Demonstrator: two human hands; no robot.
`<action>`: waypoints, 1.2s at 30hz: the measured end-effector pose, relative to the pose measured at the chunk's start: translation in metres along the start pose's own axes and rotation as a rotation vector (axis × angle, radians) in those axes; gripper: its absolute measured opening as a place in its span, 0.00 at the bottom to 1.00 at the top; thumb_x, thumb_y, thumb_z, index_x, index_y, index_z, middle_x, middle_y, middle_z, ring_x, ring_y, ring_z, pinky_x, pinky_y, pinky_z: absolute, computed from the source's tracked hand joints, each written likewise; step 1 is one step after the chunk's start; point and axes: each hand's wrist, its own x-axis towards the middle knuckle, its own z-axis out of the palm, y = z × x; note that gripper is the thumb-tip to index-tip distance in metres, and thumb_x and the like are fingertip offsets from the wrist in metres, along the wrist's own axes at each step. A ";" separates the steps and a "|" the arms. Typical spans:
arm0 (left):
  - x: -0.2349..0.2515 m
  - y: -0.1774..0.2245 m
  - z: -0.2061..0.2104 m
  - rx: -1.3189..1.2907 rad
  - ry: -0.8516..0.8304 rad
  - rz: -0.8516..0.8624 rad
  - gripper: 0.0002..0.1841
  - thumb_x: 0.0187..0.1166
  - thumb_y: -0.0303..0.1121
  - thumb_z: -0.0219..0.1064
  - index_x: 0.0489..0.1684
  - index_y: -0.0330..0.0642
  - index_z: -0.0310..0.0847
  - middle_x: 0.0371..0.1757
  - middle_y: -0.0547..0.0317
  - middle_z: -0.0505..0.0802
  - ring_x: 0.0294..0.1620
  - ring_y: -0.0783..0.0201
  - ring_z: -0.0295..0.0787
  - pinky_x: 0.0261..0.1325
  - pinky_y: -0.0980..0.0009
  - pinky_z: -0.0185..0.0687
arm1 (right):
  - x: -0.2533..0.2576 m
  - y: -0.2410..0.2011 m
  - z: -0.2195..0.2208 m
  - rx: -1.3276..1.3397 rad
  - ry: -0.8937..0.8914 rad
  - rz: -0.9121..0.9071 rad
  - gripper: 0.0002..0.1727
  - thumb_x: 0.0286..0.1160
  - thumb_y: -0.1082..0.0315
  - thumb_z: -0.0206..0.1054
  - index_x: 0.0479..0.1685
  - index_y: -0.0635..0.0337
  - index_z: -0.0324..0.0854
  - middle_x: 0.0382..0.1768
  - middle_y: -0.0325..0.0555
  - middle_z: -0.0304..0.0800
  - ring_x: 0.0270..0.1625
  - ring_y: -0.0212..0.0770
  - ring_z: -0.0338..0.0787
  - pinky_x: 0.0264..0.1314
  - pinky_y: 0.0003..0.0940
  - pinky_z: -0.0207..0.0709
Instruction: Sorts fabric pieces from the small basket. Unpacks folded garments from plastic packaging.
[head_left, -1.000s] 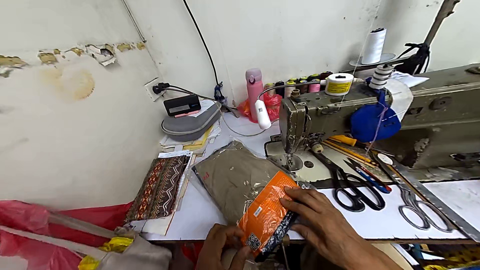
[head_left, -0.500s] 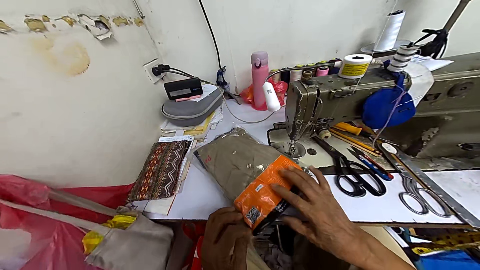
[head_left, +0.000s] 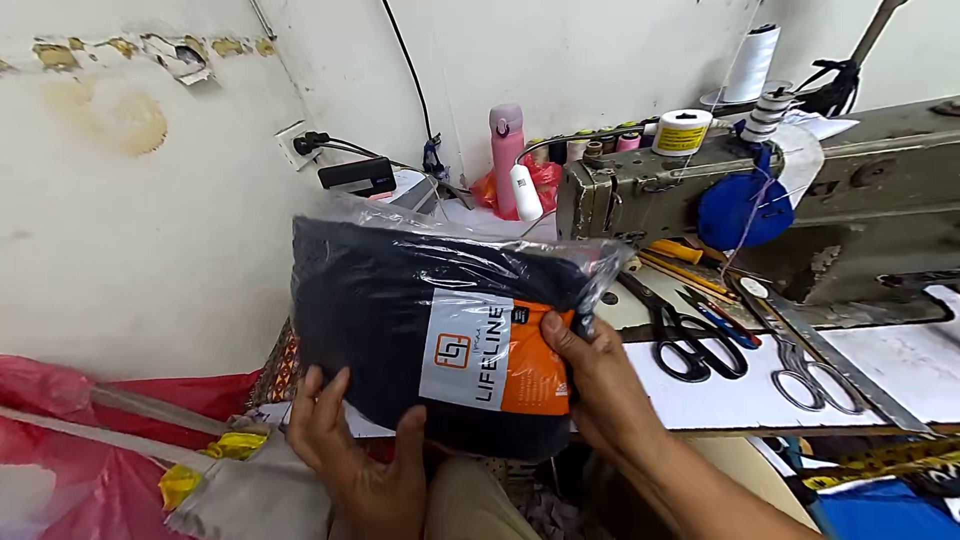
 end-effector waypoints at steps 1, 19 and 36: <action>0.004 -0.005 0.002 0.010 -0.037 -0.039 0.38 0.72 0.55 0.75 0.80 0.43 0.72 0.86 0.45 0.65 0.88 0.57 0.58 0.78 0.65 0.74 | -0.002 0.009 -0.002 0.022 -0.009 0.049 0.14 0.87 0.66 0.60 0.60 0.67 0.76 0.40 0.58 0.94 0.40 0.47 0.97 0.47 0.43 0.94; -0.010 -0.056 0.019 0.262 -0.404 -0.085 0.31 0.80 0.59 0.57 0.68 0.43 0.86 0.81 0.35 0.77 0.86 0.24 0.58 0.86 0.31 0.50 | -0.022 0.035 -0.015 -0.104 -0.102 0.206 0.40 0.61 0.84 0.72 0.78 0.65 0.60 0.59 0.54 0.89 0.58 0.44 0.94 0.61 0.38 0.92; 0.003 -0.032 -0.035 -0.759 -0.367 -0.665 0.43 0.56 0.50 0.87 0.68 0.34 0.74 0.51 0.57 0.95 0.51 0.64 0.95 0.55 0.65 0.93 | -0.046 0.005 -0.089 -0.034 -0.376 -0.057 0.28 0.53 0.88 0.75 0.54 0.51 0.86 0.49 0.39 0.98 0.51 0.35 0.97 0.57 0.36 0.92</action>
